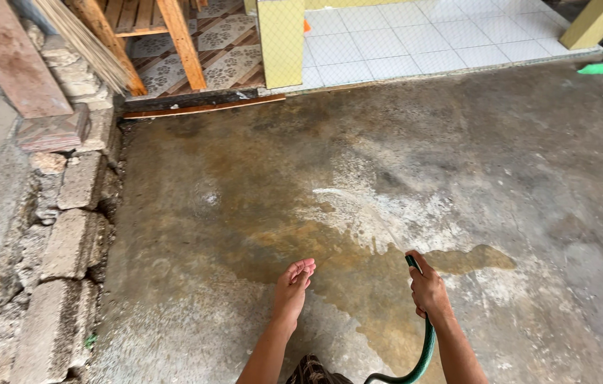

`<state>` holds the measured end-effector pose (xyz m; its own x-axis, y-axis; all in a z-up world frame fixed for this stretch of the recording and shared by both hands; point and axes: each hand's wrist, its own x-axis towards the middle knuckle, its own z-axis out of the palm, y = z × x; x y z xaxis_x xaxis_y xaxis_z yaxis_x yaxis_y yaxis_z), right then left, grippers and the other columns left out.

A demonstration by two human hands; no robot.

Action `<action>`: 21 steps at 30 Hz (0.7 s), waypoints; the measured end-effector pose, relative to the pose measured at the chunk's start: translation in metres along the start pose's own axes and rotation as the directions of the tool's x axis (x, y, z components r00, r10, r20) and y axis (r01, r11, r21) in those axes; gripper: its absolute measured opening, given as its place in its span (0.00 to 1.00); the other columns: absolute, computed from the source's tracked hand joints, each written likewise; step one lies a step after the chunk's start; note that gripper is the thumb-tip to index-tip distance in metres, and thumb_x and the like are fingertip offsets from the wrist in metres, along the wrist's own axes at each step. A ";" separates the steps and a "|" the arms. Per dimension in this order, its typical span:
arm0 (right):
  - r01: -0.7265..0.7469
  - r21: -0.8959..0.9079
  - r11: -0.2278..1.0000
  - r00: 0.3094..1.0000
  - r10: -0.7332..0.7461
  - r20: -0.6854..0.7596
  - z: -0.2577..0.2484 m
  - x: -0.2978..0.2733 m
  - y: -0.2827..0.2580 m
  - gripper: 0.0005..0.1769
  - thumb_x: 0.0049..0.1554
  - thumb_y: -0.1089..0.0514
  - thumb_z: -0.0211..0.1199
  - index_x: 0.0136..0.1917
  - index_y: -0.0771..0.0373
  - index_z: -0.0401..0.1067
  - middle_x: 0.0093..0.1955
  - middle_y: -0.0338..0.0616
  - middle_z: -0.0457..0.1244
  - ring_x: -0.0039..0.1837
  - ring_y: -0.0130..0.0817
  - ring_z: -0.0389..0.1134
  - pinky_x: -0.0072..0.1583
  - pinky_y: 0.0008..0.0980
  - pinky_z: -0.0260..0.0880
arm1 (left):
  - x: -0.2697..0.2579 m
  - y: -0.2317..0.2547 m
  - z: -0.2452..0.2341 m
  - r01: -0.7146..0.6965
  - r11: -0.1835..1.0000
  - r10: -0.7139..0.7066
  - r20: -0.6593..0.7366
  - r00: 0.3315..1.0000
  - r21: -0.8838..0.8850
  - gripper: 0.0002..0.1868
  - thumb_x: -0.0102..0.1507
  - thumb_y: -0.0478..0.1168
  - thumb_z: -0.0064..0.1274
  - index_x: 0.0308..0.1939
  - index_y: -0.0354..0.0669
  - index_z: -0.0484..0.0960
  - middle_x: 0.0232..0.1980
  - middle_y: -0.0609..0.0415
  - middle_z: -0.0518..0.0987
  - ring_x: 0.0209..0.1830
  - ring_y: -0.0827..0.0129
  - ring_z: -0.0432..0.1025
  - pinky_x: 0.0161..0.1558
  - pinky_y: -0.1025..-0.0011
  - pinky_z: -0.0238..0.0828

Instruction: The person uses a green hose to spray water onto a concrete floor, moving the stream across different sections of the surface.

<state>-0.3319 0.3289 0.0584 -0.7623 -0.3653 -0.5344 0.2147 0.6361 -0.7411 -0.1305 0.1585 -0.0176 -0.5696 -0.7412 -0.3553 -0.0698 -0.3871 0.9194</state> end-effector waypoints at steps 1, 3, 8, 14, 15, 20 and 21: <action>-0.003 -0.001 1.000 1.000 0.003 -0.003 -0.003 0.001 0.000 0.25 0.63 0.56 0.43 0.71 0.40 0.61 0.23 0.35 0.47 0.22 0.27 0.44 0.25 0.34 0.47 | -0.001 0.003 0.005 0.006 1.000 -0.006 0.000 1.000 0.025 0.17 0.67 0.44 0.44 0.56 0.44 0.77 0.58 0.57 0.79 0.60 0.72 0.72 0.61 0.71 0.65; -0.004 -0.011 1.000 1.000 0.004 -0.007 -0.009 0.002 0.002 0.25 0.63 0.56 0.43 0.71 0.40 0.61 0.23 0.35 0.47 0.22 0.27 0.44 0.25 0.34 0.46 | -0.003 0.008 0.013 0.021 0.997 -0.021 -0.004 1.000 0.075 0.17 0.66 0.46 0.44 0.56 0.45 0.77 0.58 0.58 0.79 0.60 0.73 0.72 0.61 0.71 0.66; 0.017 -0.039 0.999 1.000 -0.017 0.010 -0.017 0.009 0.019 0.24 0.63 0.56 0.43 0.71 0.40 0.60 0.22 0.36 0.47 0.21 0.28 0.45 0.24 0.35 0.48 | -0.004 0.014 0.024 0.025 0.996 -0.027 0.010 1.000 0.087 0.17 0.66 0.46 0.44 0.56 0.46 0.77 0.58 0.59 0.79 0.60 0.73 0.72 0.61 0.71 0.65; -0.065 -0.039 0.997 0.988 0.070 0.134 -0.014 0.014 0.034 0.24 0.63 0.56 0.44 0.70 0.42 0.63 0.22 0.36 0.44 0.21 0.28 0.43 0.24 0.34 0.43 | 0.007 0.010 0.020 0.015 0.999 -0.017 0.038 0.999 0.036 0.16 0.66 0.44 0.45 0.56 0.47 0.77 0.58 0.59 0.79 0.60 0.74 0.71 0.61 0.72 0.65; -0.069 -0.045 0.997 0.989 0.074 0.130 -0.013 0.015 0.034 0.24 0.63 0.56 0.44 0.70 0.41 0.63 0.22 0.36 0.44 0.21 0.29 0.43 0.24 0.34 0.43 | 0.009 0.010 0.019 0.018 0.999 -0.020 0.043 0.999 0.032 0.16 0.66 0.44 0.45 0.56 0.47 0.77 0.58 0.59 0.79 0.60 0.74 0.71 0.61 0.72 0.65; -0.064 -0.006 0.998 0.996 0.064 0.055 -0.008 0.020 0.036 0.23 0.62 0.57 0.45 0.69 0.41 0.65 0.22 0.38 0.44 0.20 0.30 0.44 0.24 0.35 0.44 | 0.030 0.013 0.011 0.020 0.999 -0.022 0.057 0.998 0.035 0.15 0.66 0.42 0.46 0.55 0.46 0.77 0.58 0.58 0.79 0.60 0.72 0.72 0.60 0.71 0.65; -0.059 0.005 0.998 0.998 0.058 0.027 -0.007 0.022 0.034 0.23 0.62 0.57 0.45 0.69 0.41 0.64 0.22 0.38 0.45 0.21 0.30 0.45 0.24 0.35 0.45 | 0.035 0.014 0.010 0.021 0.999 -0.022 0.062 0.998 0.027 0.15 0.66 0.42 0.46 0.55 0.47 0.77 0.58 0.58 0.78 0.59 0.72 0.71 0.60 0.71 0.66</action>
<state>-0.3457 0.3474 0.0244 -0.7316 -0.3457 -0.5875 0.2621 0.6529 -0.7106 -0.1596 0.1326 -0.0154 -0.6173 -0.6971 -0.3646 -0.1034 -0.3875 0.9160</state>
